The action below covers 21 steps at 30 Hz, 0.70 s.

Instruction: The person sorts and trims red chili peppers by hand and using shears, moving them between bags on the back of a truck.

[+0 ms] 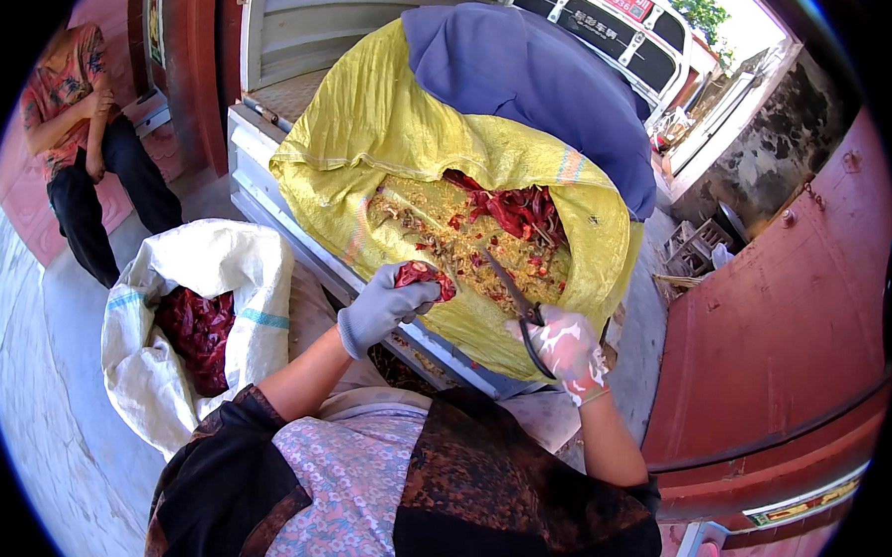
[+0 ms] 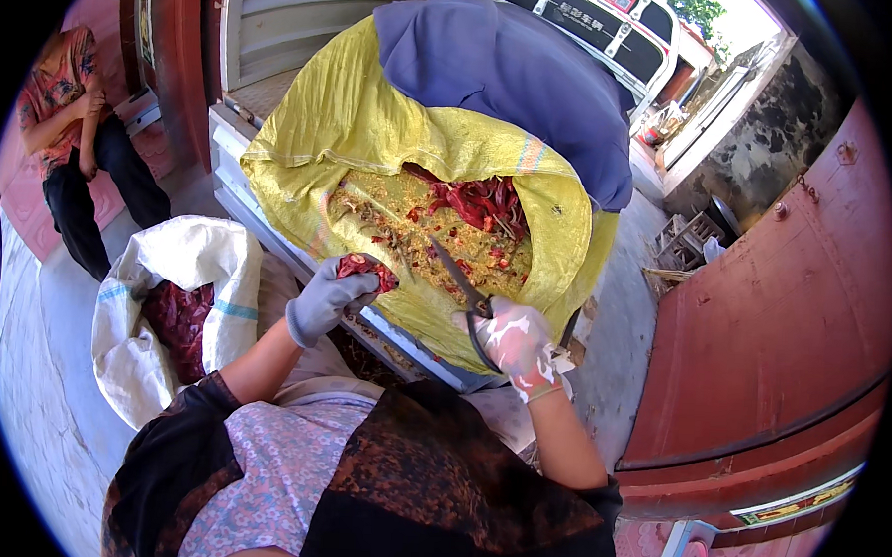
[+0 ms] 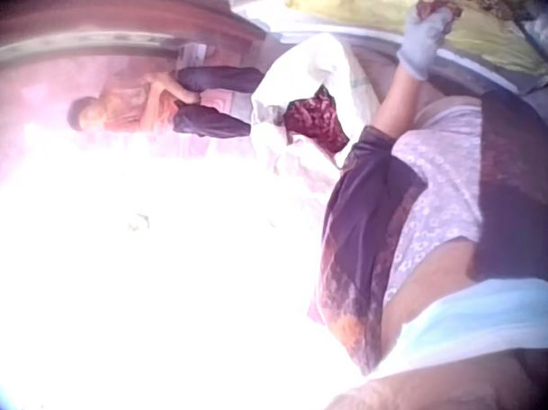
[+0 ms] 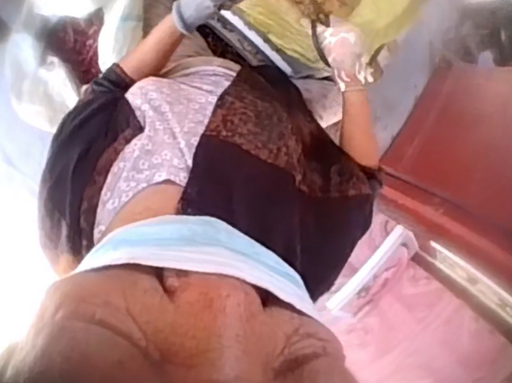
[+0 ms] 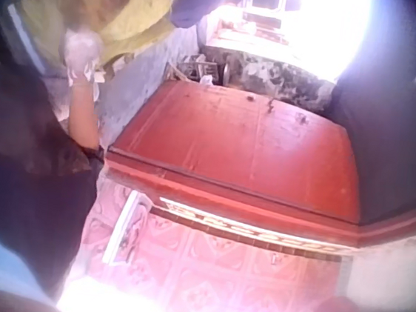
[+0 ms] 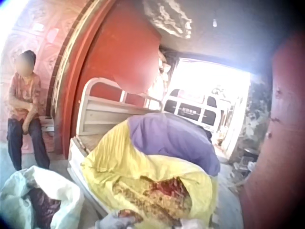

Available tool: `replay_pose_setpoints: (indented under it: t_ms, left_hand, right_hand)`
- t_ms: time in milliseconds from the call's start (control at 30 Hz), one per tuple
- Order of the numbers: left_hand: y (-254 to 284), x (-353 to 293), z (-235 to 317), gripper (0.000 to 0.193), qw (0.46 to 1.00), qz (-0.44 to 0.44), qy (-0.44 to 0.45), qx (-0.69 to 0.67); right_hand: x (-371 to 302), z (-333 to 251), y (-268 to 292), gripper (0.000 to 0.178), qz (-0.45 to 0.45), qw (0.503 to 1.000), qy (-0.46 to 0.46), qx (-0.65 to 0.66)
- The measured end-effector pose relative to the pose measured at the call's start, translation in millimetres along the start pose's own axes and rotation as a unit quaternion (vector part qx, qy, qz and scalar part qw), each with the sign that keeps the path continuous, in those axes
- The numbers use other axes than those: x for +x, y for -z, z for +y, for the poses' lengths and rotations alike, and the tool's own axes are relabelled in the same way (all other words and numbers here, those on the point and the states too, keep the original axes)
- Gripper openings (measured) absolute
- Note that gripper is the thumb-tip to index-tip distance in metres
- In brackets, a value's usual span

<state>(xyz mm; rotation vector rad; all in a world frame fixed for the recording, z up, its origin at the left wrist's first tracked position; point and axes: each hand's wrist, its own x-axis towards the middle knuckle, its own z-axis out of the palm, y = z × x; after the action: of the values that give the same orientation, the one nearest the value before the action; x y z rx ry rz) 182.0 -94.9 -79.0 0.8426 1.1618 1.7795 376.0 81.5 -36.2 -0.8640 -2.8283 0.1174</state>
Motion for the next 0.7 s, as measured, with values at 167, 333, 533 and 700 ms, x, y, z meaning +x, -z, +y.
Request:
replay_pose_setpoints:
  t_ms: [167,333,533,700]
  left_hand:
    - [30,-19,22,0.012,0.997,0.051,-0.039,0.046]
    - [112,-50,12,0.015,0.962,0.185,-0.054,0.191]
    - [232,-129,2,0.013,0.859,0.368,-0.075,0.348]
    - [313,-185,-41,0.024,0.74,0.451,0.059,0.496]
  right_hand:
    - [4,82,4,0.057,0.008,0.984,-0.15,-0.094]
    - [-9,153,-7,0.058,0.008,0.968,-0.23,-0.102]
    - [-20,132,21,0.045,0.042,0.97,-0.205,-0.125]
    - [-14,144,-3,0.034,0.119,0.985,-0.046,-0.119]
